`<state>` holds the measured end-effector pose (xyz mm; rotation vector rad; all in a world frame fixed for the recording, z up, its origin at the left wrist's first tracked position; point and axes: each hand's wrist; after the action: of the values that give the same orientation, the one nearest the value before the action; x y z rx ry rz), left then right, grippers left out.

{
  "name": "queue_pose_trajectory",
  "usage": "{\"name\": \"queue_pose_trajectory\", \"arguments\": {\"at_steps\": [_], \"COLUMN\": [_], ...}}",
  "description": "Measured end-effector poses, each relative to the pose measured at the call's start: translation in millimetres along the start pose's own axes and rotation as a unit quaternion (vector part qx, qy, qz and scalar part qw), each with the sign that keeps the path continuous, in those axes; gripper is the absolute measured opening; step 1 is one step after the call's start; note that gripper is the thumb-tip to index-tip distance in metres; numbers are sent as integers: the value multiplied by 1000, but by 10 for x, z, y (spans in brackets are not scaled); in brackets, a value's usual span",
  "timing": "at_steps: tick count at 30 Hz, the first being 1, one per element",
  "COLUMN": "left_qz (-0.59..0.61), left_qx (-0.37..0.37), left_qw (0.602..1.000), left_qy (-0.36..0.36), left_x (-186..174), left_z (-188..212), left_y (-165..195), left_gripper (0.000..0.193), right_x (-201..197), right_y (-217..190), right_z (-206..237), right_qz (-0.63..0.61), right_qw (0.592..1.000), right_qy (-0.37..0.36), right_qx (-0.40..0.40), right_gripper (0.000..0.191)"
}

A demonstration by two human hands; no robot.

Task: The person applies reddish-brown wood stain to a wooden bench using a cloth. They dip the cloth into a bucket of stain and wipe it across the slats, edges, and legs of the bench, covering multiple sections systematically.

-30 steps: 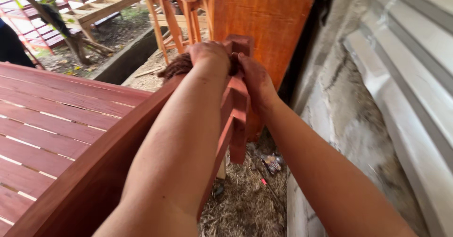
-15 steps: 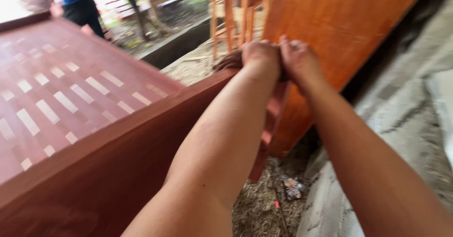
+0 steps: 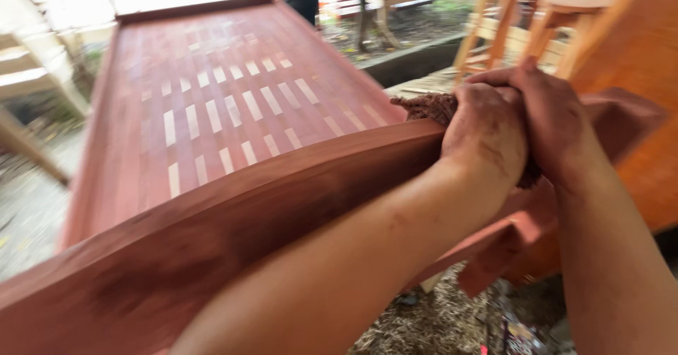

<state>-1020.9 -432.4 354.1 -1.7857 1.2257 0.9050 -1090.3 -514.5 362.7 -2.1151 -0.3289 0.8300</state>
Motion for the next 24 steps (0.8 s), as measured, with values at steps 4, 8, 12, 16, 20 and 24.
{"name": "queue_pose_trajectory", "arguments": {"at_steps": [4,8,12,16,20,24], "left_qz": [-53,10,78,-13,-62,-112], "left_qx": [23,5,8,22,25,46], "left_qw": [998,999,997,1000,997,991], "left_qy": [4,43,-26,5,33,60], "left_x": [-460,-734,-988,-1291,-1294,-1067], "left_z": [791,1470,2521,3439,3804,3671], "left_y": [-565,-1182,-1800,-2123,-2229,-2114], "left_gripper": [36,48,65,51,67,66], "right_x": [529,1177,1854,2434,2831,2830], "right_y": [-488,-849,-1175,-1453,-1618,-1523], "right_z": [304,665,1072,1280,1565,1583], "right_qz": [24,116,235,273,263,281], "right_qw": [988,931,829,762,737,753], "right_qy": [2,8,27,-73,44,36], "right_qx": [-150,-346,-507,-582,-621,-594], "right_gripper": [65,63,76,55,55,58]}}
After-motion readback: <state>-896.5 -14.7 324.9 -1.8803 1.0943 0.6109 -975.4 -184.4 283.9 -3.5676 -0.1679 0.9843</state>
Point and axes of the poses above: each hand's wrist, its own z-axis away from the middle knuckle, its own x-axis out of the palm, y = z × x, and after that the axes turned 10 degrees about z, right-handed
